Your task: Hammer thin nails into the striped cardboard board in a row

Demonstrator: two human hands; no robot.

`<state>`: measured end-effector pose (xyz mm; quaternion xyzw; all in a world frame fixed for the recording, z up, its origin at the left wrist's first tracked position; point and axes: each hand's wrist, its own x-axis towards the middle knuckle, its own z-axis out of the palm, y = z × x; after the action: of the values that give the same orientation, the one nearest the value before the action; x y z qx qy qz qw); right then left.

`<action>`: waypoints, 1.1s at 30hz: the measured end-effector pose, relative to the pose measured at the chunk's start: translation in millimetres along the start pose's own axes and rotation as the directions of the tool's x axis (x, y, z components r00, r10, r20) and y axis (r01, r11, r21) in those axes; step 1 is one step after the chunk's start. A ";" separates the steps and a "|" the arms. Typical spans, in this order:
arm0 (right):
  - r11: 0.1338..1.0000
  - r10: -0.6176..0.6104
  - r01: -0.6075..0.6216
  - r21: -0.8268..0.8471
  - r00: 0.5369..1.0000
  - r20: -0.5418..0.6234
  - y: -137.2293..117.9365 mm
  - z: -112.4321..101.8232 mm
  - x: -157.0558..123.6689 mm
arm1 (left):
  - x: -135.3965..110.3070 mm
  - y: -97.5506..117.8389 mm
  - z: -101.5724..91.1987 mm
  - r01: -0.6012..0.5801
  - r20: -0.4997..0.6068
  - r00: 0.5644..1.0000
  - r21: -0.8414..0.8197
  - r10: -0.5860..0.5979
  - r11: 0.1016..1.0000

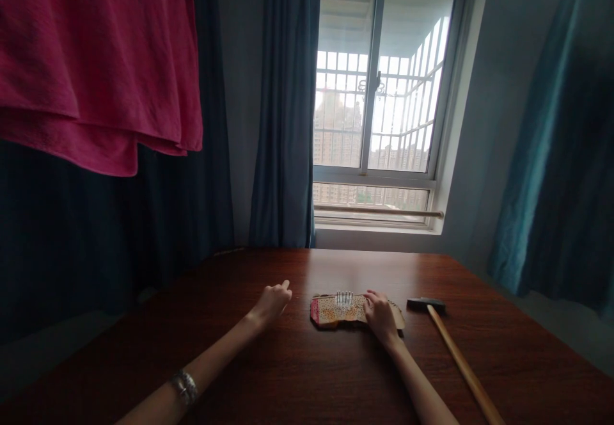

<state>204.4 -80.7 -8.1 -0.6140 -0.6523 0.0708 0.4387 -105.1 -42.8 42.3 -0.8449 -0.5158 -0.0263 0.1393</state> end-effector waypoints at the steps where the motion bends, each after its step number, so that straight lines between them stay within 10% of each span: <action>1: 1.000 -0.008 0.008 0.030 1.000 -0.009 -5.1 -0.8 -0.2 | 4.1 4.4 -2.4 -0.043 -0.017 0.999 0.002 0.044 0.999; 12: 0.890 0.129 -0.231 0.392 0.954 0.270 -34.5 21.1 -7.3 | 29.7 72.1 -6.5 -0.506 -0.236 0.836 0.019 0.496 0.862; 24: 0.635 0.155 -0.505 0.584 0.824 0.545 -39.1 5.0 -8.0 | 33.7 82.6 11.1 -0.625 -0.419 0.684 0.084 0.597 0.776; 33: 0.637 0.131 -0.507 0.581 0.814 0.566 -33.9 13.1 -7.8 | 34.1 84.6 16.7 -0.626 -0.552 0.609 0.107 0.570 0.772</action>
<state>169.6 -89.6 1.6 -0.4681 -0.5357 0.5430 0.4462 -16.6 -45.3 15.0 -0.9281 -0.1381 -0.2471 0.2420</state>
